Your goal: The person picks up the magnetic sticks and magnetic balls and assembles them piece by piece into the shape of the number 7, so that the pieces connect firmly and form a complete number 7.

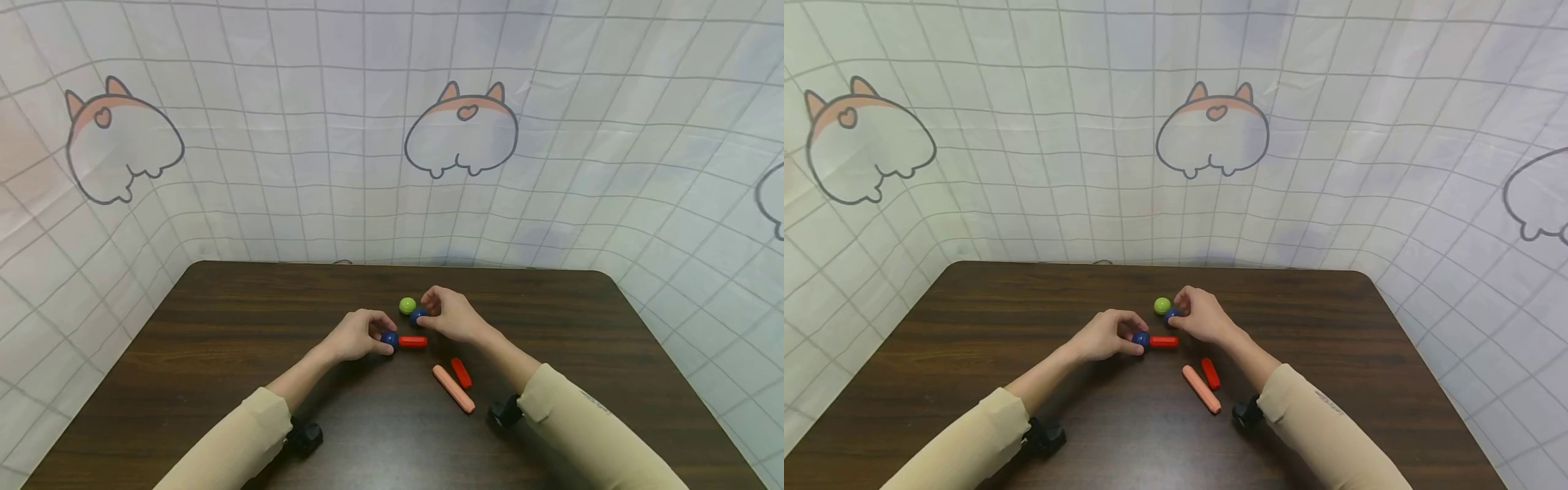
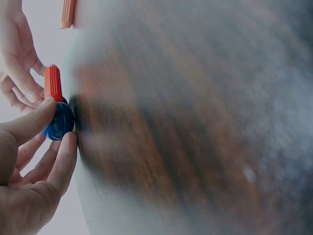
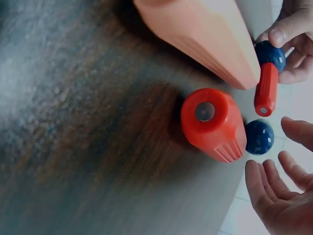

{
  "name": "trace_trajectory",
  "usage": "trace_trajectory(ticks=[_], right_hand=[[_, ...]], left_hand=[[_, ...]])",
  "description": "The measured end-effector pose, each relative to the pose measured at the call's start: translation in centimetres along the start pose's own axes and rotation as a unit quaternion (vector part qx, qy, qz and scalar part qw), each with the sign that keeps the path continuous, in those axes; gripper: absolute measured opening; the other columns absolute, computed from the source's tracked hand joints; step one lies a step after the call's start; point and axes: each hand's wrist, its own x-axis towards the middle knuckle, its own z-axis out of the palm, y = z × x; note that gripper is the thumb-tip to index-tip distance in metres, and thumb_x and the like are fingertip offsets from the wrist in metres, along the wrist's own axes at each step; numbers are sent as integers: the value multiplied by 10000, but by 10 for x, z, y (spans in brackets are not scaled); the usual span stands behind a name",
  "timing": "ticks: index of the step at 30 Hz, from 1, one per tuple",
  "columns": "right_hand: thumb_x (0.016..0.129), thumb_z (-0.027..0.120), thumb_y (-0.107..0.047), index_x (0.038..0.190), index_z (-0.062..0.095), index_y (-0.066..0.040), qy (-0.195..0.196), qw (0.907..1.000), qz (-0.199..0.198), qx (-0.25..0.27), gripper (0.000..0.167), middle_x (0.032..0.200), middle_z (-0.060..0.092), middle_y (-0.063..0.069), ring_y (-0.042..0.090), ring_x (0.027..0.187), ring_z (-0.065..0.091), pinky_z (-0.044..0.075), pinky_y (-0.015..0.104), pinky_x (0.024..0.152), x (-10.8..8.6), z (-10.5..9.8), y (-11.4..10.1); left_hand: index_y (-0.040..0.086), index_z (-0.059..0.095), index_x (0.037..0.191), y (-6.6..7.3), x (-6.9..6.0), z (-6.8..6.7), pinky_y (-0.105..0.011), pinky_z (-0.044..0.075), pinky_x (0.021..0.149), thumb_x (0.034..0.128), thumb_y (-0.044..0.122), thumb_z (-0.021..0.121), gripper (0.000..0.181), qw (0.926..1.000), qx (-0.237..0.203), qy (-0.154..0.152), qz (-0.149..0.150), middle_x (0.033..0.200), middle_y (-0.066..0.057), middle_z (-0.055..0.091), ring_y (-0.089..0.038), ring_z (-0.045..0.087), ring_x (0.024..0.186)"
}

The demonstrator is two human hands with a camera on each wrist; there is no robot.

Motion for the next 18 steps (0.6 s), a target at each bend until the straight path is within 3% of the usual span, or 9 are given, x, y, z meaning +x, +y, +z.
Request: trace_trajectory(ticks=[10, 18], right_hand=[[924, 783, -156, 1192, 616, 8, -146, 9996, 82, -218, 356, 1115, 643, 120, 279, 1037, 612, 505, 463, 940, 9, 6, 0], [922, 786, -156, 1186, 621, -14, -165, 9993, 106, -325, 342, 1070, 652, 94, 236, 973, 610, 518, 427, 885, 11, 10, 4]], left_hand=[[91, 738, 1091, -2, -2, -3, -326, 558, 786, 844, 98, 863, 277, 10000, 42, -5, -19, 1027, -15, 693, -148, 651, 870], [93, 741, 1089, -3, -2, -3, -312, 550, 769, 840, 106, 868, 280, 10000, 13, -22, -43, 1025, -11, 694, -144, 644, 864]])
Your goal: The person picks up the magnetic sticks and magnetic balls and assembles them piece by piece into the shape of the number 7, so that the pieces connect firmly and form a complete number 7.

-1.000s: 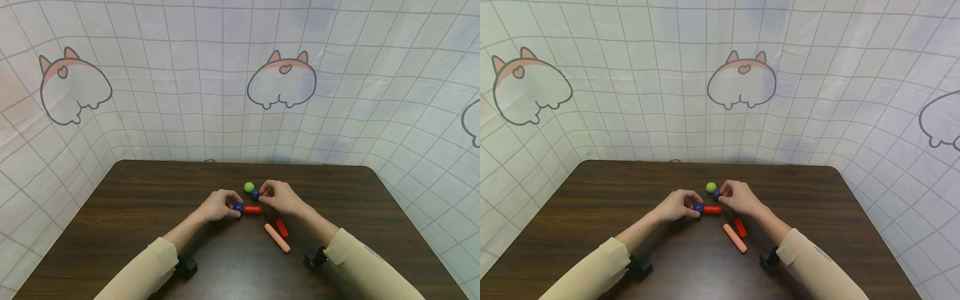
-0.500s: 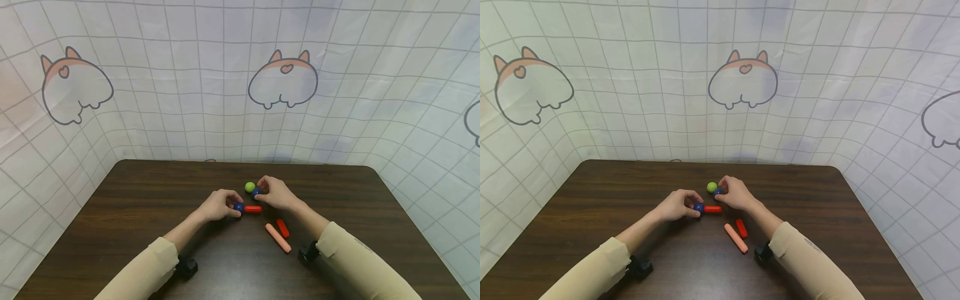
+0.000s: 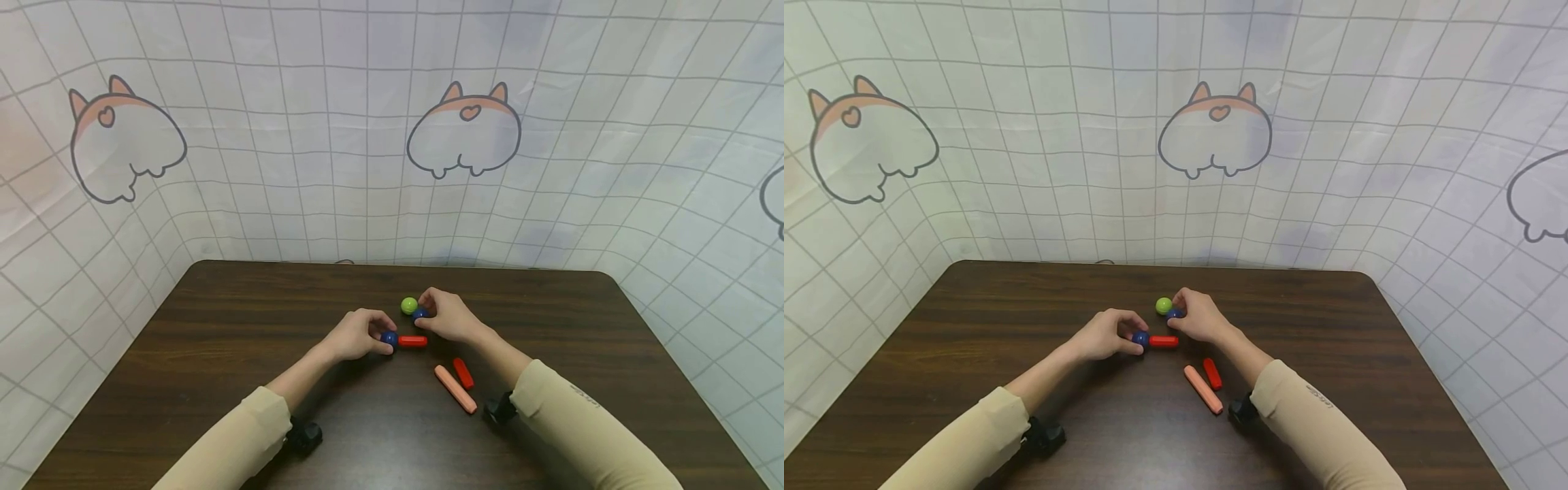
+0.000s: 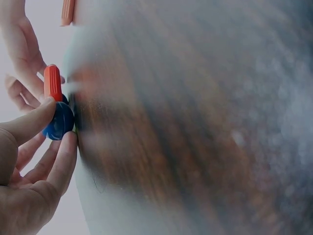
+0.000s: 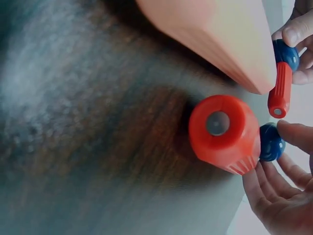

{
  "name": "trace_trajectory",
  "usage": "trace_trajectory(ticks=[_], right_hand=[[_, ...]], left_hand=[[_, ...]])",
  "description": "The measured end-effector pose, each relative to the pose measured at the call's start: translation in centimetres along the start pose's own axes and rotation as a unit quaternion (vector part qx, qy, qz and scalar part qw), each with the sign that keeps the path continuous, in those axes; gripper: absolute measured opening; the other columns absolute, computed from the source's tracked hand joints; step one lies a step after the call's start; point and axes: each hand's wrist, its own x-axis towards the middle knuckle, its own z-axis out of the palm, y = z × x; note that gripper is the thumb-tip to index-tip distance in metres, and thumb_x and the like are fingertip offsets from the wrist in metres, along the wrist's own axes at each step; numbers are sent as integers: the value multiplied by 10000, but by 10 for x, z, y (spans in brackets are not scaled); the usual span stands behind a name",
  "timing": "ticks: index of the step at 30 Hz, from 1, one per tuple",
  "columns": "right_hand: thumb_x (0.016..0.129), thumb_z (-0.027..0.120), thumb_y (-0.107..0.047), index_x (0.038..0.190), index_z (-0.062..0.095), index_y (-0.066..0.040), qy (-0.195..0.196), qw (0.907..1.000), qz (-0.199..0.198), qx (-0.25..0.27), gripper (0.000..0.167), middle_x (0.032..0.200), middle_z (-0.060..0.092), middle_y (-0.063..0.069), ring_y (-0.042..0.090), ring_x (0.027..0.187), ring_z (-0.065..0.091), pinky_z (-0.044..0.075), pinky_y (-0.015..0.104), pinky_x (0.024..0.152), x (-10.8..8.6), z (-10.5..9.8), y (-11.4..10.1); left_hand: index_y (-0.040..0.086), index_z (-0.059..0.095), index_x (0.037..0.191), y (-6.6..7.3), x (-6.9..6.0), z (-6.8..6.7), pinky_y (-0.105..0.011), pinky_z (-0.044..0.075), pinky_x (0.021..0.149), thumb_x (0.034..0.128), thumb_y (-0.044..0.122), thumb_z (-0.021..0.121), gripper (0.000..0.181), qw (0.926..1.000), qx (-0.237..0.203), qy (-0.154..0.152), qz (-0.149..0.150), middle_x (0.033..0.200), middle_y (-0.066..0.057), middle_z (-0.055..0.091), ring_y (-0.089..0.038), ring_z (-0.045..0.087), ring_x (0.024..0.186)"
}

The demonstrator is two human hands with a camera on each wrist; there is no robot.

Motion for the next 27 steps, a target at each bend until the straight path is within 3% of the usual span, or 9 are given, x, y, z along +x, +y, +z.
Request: trace_trajectory(ticks=[6, 27], right_hand=[[922, 778, -130, 1171, 628, -13, -24, 9999, -96, -66, 313, 997, 657, 69, 206, 900, 607, 519, 403, 817, -1, 1, 4], [931, 772, -143, 1169, 655, -48, -75, 10000, 6, 51, 281, 1025, 670, 51, 203, 934, 628, 530, 402, 831, -4, -2, 10]], left_hand=[[96, 740, 1082, 1, 0, 0, -309, 546, 768, 841, 103, 867, 273, 10000, 66, 15, 37, 1014, -6, 690, -142, 637, 858], [107, 738, 1082, 2, 0, 0, -312, 543, 772, 847, 103, 862, 266, 9999, 107, 7, -76, 1026, -4, 684, -148, 633, 863]])
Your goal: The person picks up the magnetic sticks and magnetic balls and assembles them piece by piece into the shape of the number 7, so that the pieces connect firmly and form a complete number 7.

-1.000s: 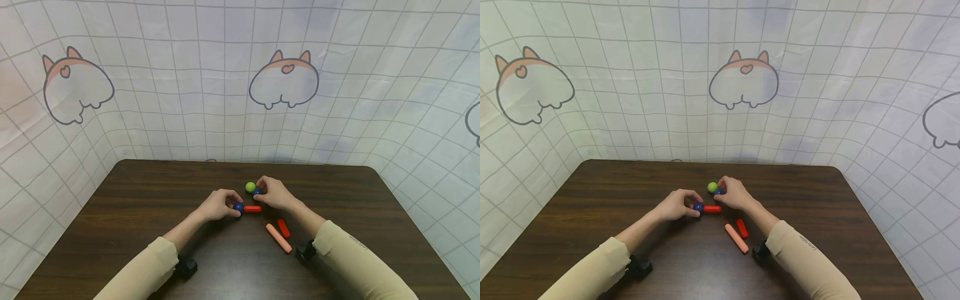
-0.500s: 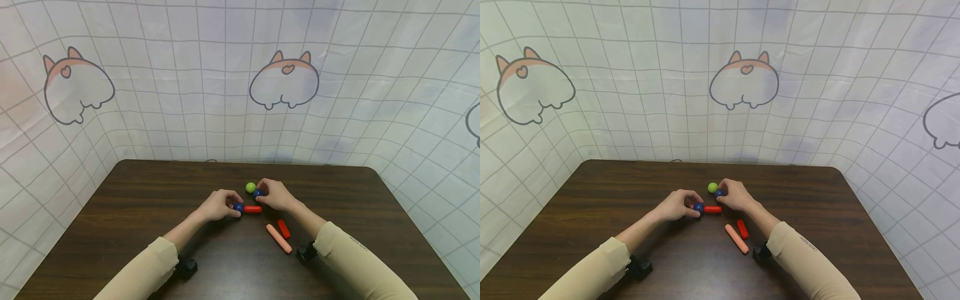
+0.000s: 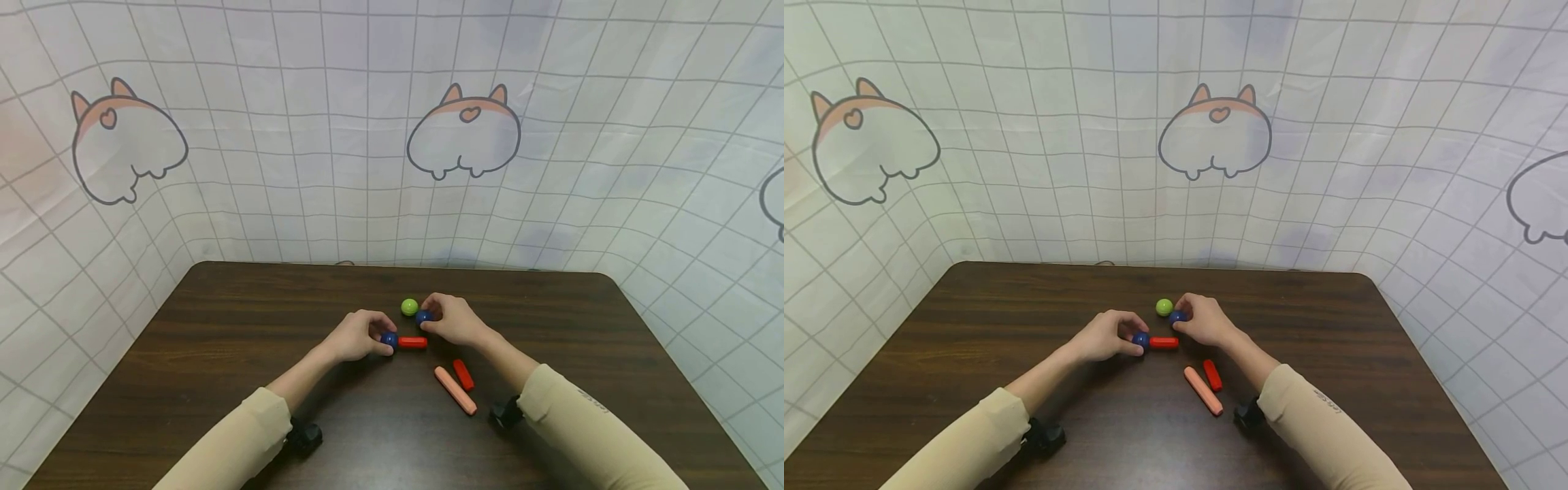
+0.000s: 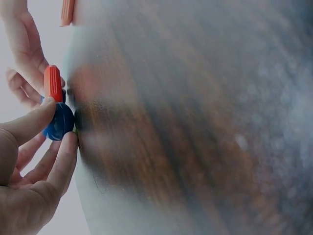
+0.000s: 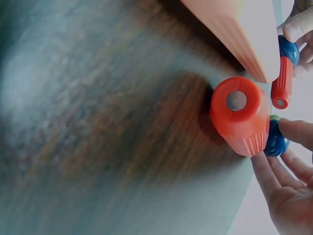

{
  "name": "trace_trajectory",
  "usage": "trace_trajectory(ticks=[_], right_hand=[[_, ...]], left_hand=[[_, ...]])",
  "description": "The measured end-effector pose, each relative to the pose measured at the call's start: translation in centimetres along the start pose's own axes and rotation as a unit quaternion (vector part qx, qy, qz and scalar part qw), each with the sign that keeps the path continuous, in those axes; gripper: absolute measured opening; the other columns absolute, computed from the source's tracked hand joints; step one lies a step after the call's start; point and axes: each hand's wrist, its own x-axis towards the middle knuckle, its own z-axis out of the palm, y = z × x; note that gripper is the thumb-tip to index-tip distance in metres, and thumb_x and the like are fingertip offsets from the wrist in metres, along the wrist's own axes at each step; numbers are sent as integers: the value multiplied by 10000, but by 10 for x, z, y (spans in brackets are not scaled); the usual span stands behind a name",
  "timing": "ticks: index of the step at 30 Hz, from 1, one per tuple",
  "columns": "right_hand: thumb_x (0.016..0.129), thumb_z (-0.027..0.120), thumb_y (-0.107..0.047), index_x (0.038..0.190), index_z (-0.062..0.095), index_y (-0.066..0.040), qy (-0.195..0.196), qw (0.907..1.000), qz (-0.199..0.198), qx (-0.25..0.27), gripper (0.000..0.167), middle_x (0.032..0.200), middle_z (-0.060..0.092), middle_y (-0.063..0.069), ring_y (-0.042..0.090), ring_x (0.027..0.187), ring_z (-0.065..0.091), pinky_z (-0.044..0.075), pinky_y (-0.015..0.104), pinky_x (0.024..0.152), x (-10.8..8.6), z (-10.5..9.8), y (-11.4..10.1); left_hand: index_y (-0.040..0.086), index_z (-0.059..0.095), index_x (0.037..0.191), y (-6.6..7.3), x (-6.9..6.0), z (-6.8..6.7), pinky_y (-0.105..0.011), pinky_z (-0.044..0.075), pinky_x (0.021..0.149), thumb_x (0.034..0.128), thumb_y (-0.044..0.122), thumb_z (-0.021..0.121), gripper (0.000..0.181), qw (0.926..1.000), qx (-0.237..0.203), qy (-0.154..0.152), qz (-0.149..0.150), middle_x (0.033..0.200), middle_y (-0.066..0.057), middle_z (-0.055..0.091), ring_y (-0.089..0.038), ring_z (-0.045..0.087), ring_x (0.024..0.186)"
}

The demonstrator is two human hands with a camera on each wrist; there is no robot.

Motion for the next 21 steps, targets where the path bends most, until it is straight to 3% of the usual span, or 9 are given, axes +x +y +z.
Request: trace_trajectory(ticks=[21], right_hand=[[931, 775, -118, 1178, 672, -49, 11, 9995, 149, 274, 276, 1071, 682, 73, 257, 1039, 647, 514, 464, 930, -11, -8, 6]], left_hand=[[108, 737, 1071, 2, 2, 0, -322, 541, 775, 846, 98, 862, 257, 10000, -10, 68, -31, 1021, -8, 679, -158, 630, 863]])
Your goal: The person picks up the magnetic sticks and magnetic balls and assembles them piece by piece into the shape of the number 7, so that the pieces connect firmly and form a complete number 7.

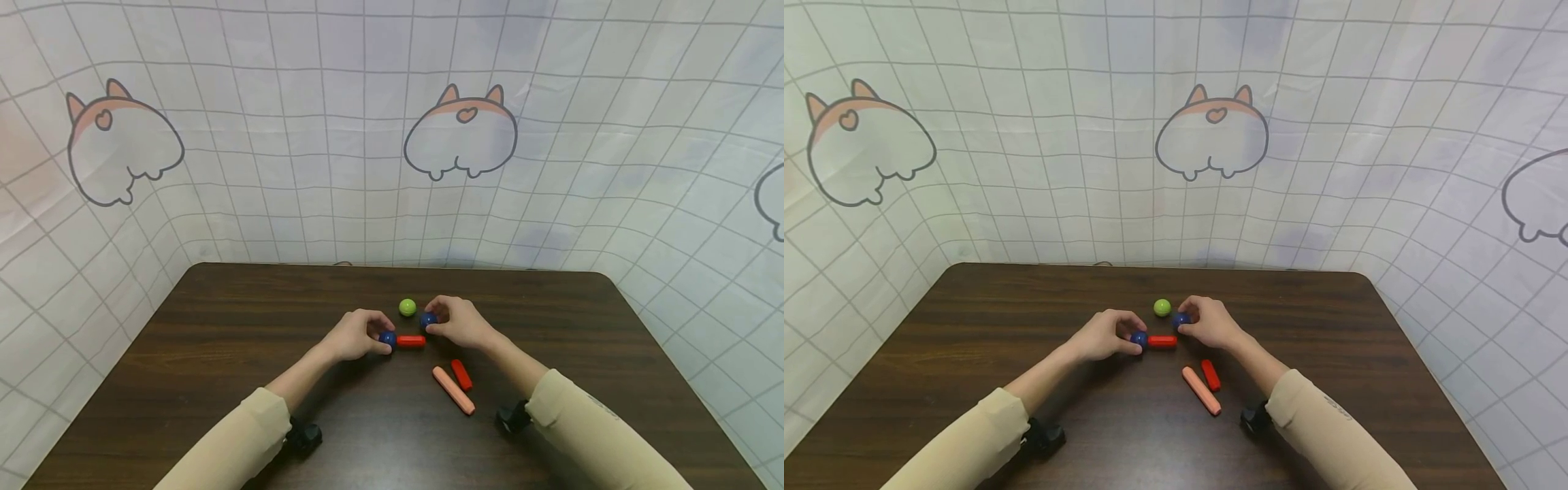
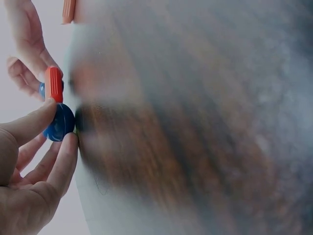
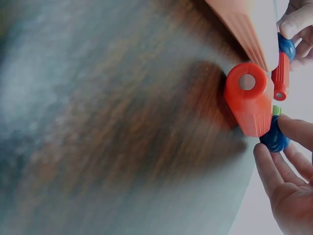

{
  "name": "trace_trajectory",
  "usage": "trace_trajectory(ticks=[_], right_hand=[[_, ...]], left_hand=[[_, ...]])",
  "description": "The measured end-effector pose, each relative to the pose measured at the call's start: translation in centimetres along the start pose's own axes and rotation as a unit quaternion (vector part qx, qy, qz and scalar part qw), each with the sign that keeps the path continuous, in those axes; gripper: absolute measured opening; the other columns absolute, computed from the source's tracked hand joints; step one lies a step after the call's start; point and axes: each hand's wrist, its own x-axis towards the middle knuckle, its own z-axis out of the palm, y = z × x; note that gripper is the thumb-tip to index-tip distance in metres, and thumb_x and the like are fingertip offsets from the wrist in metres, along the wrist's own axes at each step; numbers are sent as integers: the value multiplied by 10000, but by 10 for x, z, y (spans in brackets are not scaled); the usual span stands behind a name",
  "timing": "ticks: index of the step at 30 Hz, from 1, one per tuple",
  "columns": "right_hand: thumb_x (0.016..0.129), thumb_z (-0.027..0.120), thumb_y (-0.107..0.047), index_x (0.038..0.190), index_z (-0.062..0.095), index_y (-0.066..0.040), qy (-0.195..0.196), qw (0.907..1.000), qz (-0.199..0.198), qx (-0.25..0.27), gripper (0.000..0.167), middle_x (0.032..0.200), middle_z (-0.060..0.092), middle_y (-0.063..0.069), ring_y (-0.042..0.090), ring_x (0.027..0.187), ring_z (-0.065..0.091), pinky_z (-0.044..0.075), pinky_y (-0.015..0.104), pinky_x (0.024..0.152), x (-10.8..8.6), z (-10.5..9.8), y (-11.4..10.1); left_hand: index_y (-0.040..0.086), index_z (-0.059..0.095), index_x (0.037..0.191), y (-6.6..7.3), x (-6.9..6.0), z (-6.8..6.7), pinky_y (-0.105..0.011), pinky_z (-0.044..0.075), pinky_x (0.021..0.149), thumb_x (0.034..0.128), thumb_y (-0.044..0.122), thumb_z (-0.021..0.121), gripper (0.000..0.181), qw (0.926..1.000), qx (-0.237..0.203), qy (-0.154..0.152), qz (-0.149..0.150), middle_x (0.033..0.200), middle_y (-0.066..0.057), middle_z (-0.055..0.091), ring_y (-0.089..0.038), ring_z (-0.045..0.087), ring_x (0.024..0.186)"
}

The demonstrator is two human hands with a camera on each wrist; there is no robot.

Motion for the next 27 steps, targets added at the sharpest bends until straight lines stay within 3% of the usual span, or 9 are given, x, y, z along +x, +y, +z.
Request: trace_trajectory(ticks=[27], right_hand=[[917, 796, -128, 1169, 695, -74, 84, 9997, -84, 203, 277, 1059, 695, 41, 242, 1030, 660, 530, 451, 905, -17, -5, 7]], left_hand=[[108, 735, 1076, -7, 7, -2, -302, 539, 688, 841, 91, 865, 269, 9998, 55, 151, -66, 1025, -13, 680, -163, 630, 865]])
